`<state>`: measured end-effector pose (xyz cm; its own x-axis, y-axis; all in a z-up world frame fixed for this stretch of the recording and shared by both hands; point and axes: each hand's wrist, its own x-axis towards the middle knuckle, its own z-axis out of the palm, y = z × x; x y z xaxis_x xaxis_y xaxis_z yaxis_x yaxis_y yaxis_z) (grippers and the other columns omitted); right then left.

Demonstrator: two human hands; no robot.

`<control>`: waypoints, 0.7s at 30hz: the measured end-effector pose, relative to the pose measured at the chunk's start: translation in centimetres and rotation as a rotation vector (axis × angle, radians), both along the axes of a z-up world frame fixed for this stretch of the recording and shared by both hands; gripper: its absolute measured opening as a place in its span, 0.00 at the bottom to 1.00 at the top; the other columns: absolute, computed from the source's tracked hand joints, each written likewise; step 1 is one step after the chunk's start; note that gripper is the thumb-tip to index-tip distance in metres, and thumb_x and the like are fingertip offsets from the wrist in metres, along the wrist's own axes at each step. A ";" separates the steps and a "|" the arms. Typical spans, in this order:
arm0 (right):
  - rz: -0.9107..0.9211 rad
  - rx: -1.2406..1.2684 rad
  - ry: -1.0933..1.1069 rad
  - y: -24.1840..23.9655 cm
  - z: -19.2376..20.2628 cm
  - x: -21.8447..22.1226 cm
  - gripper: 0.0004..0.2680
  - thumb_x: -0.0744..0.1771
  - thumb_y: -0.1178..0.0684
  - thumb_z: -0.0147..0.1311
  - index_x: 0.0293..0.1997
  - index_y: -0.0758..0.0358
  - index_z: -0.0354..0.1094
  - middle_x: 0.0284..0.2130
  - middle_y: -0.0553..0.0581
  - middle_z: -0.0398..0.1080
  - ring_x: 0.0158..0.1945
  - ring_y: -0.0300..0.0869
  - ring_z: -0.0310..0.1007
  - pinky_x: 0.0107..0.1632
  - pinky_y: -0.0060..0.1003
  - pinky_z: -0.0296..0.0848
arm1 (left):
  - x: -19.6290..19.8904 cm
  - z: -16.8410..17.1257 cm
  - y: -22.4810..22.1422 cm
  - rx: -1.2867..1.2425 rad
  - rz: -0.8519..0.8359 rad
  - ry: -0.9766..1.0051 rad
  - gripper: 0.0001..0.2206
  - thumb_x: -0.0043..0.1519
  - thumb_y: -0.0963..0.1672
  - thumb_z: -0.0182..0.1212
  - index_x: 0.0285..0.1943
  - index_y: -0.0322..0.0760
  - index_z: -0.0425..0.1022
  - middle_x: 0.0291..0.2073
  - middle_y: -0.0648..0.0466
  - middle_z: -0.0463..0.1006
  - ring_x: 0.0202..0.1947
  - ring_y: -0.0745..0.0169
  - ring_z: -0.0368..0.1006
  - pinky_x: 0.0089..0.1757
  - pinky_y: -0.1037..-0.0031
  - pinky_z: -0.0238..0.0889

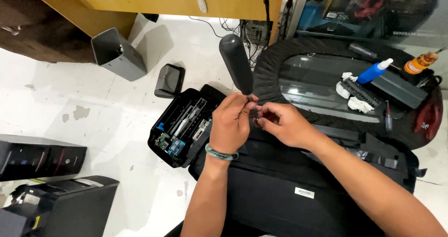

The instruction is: Securing the outer casing of a printer by fastening screws with a manual screwdriver.

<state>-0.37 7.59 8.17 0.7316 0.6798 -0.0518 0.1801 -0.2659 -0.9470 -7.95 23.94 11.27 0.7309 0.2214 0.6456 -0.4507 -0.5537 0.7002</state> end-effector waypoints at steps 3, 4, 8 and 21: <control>0.050 -0.031 0.011 1.0 -0.9 0.9 0.03 0.65 0.60 0.59 0.39 0.67 0.75 0.26 0.62 0.79 0.32 0.44 0.79 0.37 0.39 0.78 | 0.3 -1.6 0.8 0.044 0.013 0.005 0.05 0.66 0.36 0.59 0.43 0.24 0.81 0.32 0.43 0.81 0.34 0.41 0.79 0.37 0.64 0.75; 0.051 -0.031 0.013 1.3 -1.1 1.0 0.03 0.65 0.60 0.59 0.39 0.67 0.75 0.26 0.62 0.79 0.32 0.44 0.79 0.37 0.39 0.78 | 0.3 -1.9 1.0 0.043 0.014 0.007 0.05 0.66 0.36 0.59 0.43 0.24 0.81 0.32 0.43 0.81 0.34 0.41 0.79 0.37 0.64 0.75; 0.150 -0.118 0.001 2.6 -2.0 1.7 0.05 0.64 0.57 0.61 0.40 0.65 0.76 0.28 0.62 0.80 0.34 0.47 0.80 0.39 0.42 0.78 | 0.1 -3.5 2.2 0.065 0.019 0.031 0.05 0.66 0.36 0.59 0.44 0.25 0.81 0.33 0.43 0.81 0.36 0.41 0.79 0.39 0.62 0.75; 0.404 -0.141 -0.201 5.6 -5.3 3.7 0.05 0.62 0.56 0.66 0.35 0.65 0.80 0.35 0.62 0.77 0.35 0.54 0.77 0.37 0.45 0.76 | -1.8 -7.4 4.5 0.066 0.024 0.165 0.06 0.66 0.37 0.61 0.46 0.22 0.81 0.34 0.39 0.81 0.36 0.36 0.80 0.34 0.60 0.77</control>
